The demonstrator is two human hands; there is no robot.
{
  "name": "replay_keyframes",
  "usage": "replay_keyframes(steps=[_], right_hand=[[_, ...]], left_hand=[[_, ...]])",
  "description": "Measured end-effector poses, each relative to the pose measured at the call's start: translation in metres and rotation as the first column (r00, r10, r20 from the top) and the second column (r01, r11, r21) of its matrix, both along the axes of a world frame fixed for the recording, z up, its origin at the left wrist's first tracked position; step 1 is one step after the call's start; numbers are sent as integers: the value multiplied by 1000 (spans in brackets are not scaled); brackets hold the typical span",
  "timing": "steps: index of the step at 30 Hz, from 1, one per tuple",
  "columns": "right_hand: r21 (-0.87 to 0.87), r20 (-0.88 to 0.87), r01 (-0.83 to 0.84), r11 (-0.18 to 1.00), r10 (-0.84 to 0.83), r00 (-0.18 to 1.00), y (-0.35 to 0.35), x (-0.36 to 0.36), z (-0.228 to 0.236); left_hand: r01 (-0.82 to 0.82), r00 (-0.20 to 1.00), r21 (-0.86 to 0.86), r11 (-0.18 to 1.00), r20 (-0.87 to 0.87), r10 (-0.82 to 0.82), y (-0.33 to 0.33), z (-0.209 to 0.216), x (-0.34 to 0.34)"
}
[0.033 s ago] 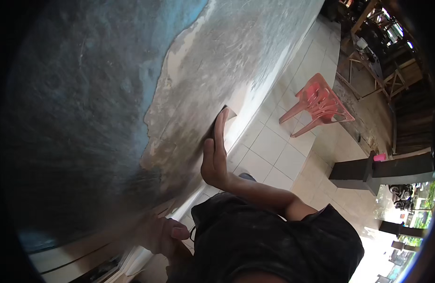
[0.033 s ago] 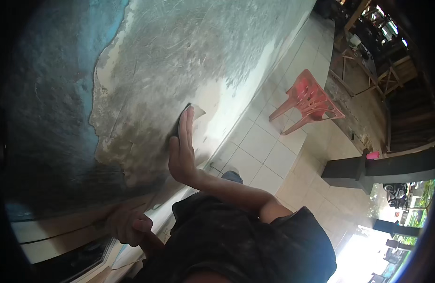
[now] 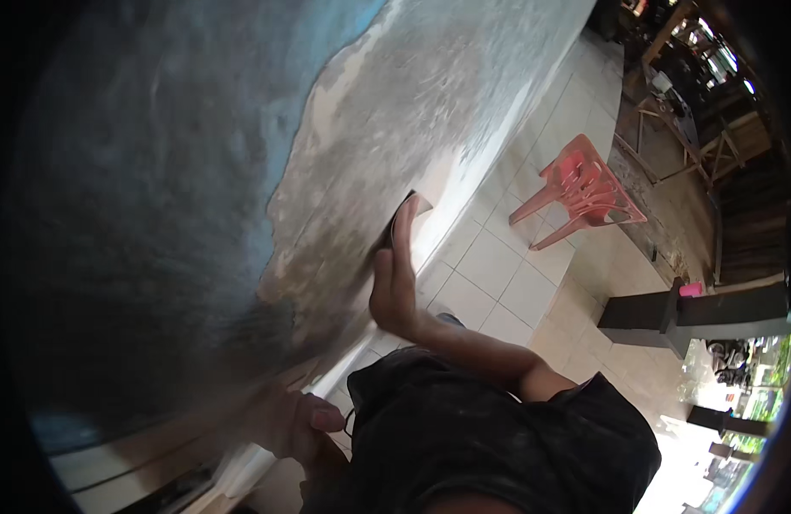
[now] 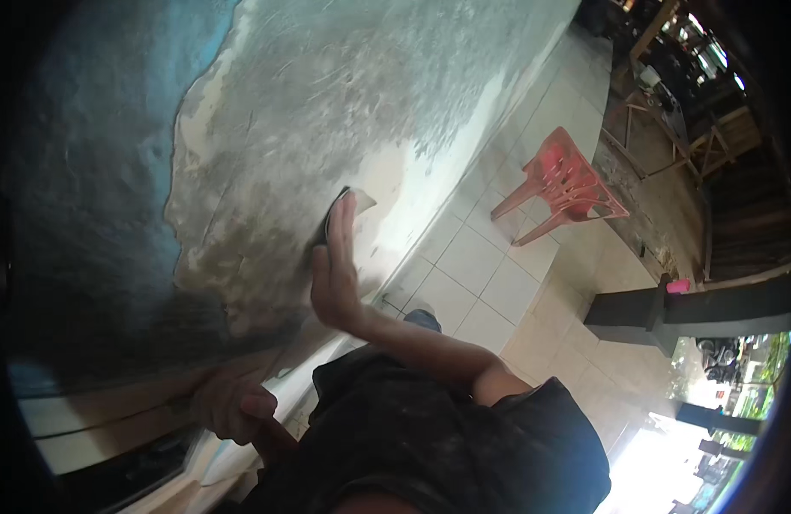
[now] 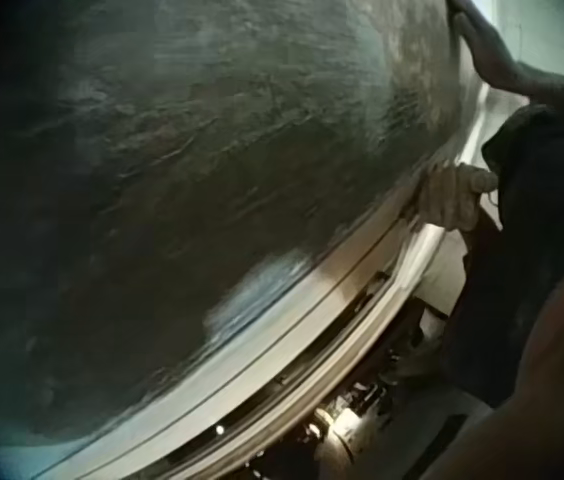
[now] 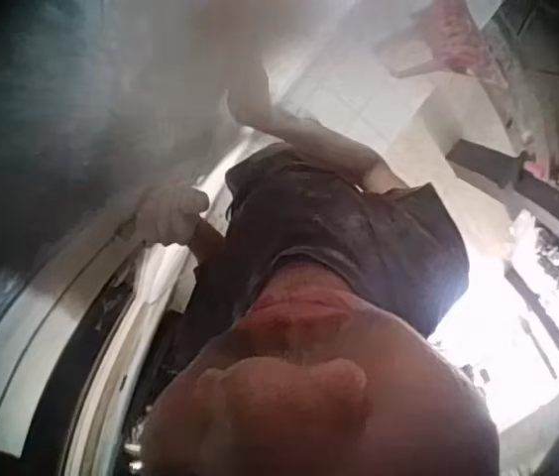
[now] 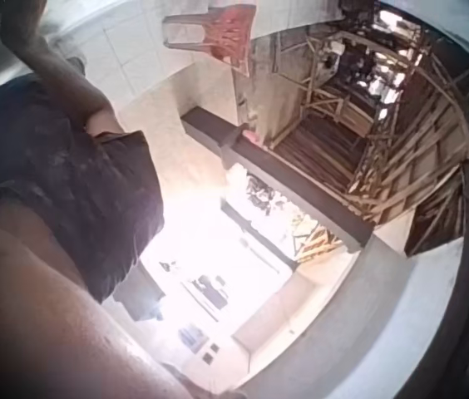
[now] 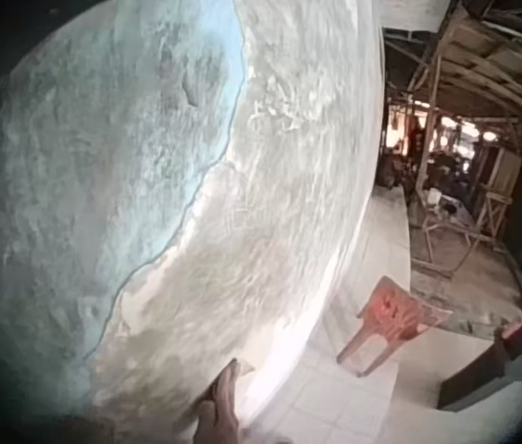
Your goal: Sanding a wall to prepare it for painting or repair.
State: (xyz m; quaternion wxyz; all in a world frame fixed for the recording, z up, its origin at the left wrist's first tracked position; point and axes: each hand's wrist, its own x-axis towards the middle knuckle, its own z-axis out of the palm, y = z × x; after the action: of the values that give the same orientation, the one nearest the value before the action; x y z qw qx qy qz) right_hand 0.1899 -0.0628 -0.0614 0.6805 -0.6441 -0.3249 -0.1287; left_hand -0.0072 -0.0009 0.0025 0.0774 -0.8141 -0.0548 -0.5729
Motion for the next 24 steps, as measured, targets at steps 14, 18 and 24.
replay_keyframes(steps=[14,18,24], right_hand=[[-85,-41,90,992,-94,995,-13,14,21],[7,-250,110,994,-105,962,-2,14,41],[-39,-134,57,998,-62,989,-11,17,32]], left_hand=[[401,-400,-486,-777,670,-625,-124,115,107],[-123,-519,-293,-948,833,-190,-188,124,122],[-428,-427,-147,-892,903,56,-237,122,122]])
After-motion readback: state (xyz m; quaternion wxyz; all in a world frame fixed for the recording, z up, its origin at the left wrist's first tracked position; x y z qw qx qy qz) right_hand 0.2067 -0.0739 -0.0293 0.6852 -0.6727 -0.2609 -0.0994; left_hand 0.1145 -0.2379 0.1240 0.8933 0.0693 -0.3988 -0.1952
